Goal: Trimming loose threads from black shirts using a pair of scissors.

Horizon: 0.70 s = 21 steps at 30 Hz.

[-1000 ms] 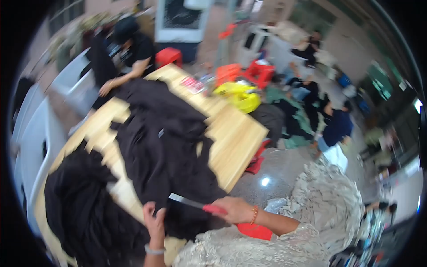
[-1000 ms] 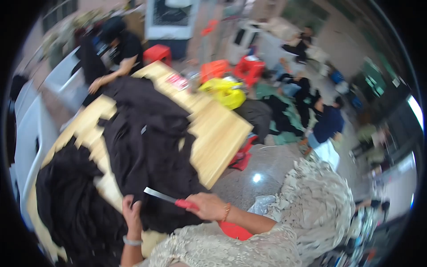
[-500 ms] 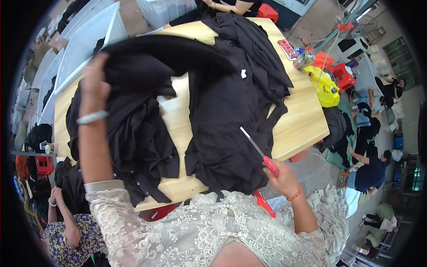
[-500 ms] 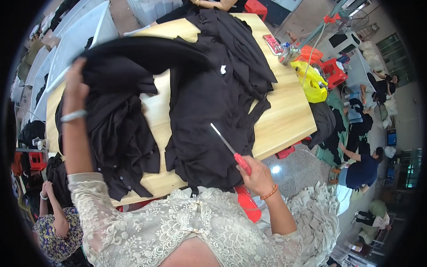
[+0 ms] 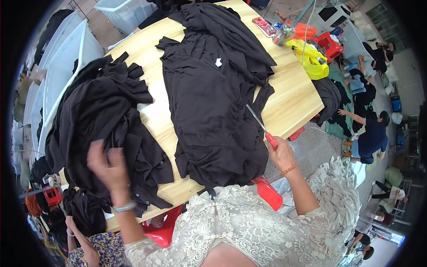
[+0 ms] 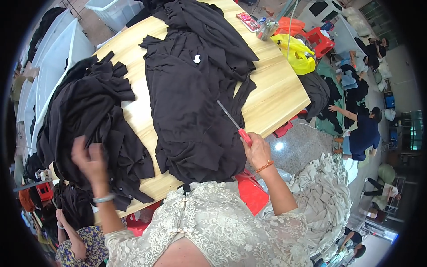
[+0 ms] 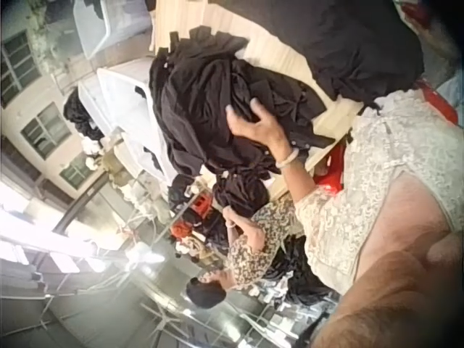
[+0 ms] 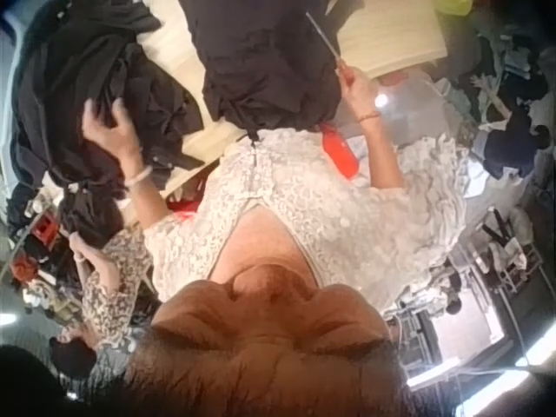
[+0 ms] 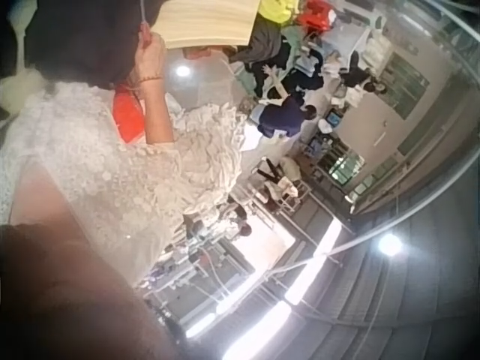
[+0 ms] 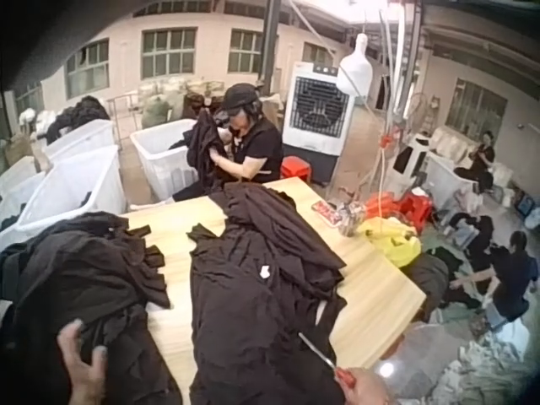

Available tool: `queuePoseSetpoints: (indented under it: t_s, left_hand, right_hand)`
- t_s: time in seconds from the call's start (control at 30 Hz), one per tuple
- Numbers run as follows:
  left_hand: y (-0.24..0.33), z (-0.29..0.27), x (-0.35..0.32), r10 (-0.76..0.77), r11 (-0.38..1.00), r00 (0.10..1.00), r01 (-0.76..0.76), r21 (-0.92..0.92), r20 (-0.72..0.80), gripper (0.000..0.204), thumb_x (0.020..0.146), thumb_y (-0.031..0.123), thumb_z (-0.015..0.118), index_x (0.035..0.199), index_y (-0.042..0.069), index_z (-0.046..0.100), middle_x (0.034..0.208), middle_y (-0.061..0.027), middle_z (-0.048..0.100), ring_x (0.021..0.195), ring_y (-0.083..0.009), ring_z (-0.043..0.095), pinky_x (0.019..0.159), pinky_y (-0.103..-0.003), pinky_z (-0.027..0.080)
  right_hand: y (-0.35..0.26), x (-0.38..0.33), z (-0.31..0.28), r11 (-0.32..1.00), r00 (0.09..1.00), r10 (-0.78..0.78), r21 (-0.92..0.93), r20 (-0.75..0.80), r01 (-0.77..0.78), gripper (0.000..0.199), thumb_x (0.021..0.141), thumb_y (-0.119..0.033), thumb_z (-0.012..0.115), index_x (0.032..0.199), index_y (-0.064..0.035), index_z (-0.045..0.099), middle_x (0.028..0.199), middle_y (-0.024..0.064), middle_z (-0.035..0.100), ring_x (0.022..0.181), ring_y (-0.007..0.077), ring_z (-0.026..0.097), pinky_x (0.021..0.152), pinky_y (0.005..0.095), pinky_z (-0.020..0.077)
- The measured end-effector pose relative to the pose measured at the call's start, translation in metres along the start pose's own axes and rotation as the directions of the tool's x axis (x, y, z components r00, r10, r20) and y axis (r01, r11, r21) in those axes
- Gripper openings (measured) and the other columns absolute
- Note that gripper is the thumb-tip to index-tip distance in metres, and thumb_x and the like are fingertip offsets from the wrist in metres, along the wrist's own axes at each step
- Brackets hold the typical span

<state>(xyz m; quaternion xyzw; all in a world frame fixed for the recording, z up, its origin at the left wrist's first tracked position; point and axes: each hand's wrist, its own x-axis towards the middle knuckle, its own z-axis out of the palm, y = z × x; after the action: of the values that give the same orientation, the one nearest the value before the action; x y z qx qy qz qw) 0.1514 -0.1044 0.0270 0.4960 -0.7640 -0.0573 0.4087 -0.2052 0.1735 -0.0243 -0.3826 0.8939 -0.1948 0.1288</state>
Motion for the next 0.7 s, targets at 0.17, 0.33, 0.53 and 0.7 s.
queuePoseSetpoints:
  t_s: [0.17, 0.33, 0.53, 0.7]
  left_hand:
    - [0.152, 0.108, -0.102, 0.481, 0.855, 0.621, -0.179, -0.486, 0.618, 0.085, 0.061, 0.036, 0.084, 0.131, 0.006, 0.047, 0.123, -0.0189, 0.049, 0.108, -0.034, 0.05, 0.093, -0.044, 0.04]
    - [0.171, 0.177, -0.127, 0.524, 0.842, 0.51, -0.43, -0.325, 0.682, 0.01, 0.073, 0.007, 0.066, 0.082, 0.006, 0.062, 0.08, -0.0096, 0.056, 0.086, -0.027, 0.053, 0.071, -0.036, 0.042]
    - [0.131, 0.088, -0.06, 0.158, 0.847, 0.868, 0.125, -0.516, 0.47, 0.009, 0.08, -0.003, 0.064, 0.087, 0.004, 0.064, 0.08, -0.007, 0.06, 0.071, -0.0193, 0.056, 0.064, -0.029, 0.045]
    - [-0.01, 0.057, -0.105, -0.406, 0.799, 0.854, 0.504, -0.327, 0.326, 0.01, 0.09, 0.0, 0.056, 0.098, 0.001, 0.061, 0.09, -0.0025, 0.061, 0.079, -0.0101, 0.055, 0.071, -0.021, 0.044]
  right_hand:
    - [0.005, 0.004, 0.001, 0.997, 0.994, 0.07, 0.013, 0.085, -0.071, 0.033, 0.088, -0.03, 0.061, 0.079, 0.0019, 0.061, 0.075, 0.0261, 0.061, 0.074, 0.0454, 0.06, 0.064, 0.0498, 0.047]
    - [0.019, -0.009, -0.005, 0.989, 0.992, 0.075, 0.123, 0.1, -0.087, 0.032, 0.088, -0.03, 0.06, 0.08, 0.0014, 0.06, 0.073, 0.028, 0.059, 0.074, 0.0466, 0.058, 0.062, 0.0508, 0.046]
    - [0.05, -0.023, -0.001, 0.983, 0.986, 0.133, 0.116, 0.099, -0.144, 0.026, 0.089, -0.023, 0.06, 0.088, 0.0023, 0.06, 0.069, 0.0265, 0.057, 0.071, 0.0453, 0.059, 0.059, 0.0452, 0.0449]
    - [0.024, -0.006, 0.004, 0.982, 0.978, 0.073, 0.155, 0.198, -0.105, 0.029, 0.088, -0.026, 0.061, 0.08, 0.0021, 0.059, 0.076, 0.0285, 0.06, 0.077, 0.0469, 0.059, 0.065, 0.0515, 0.0459]
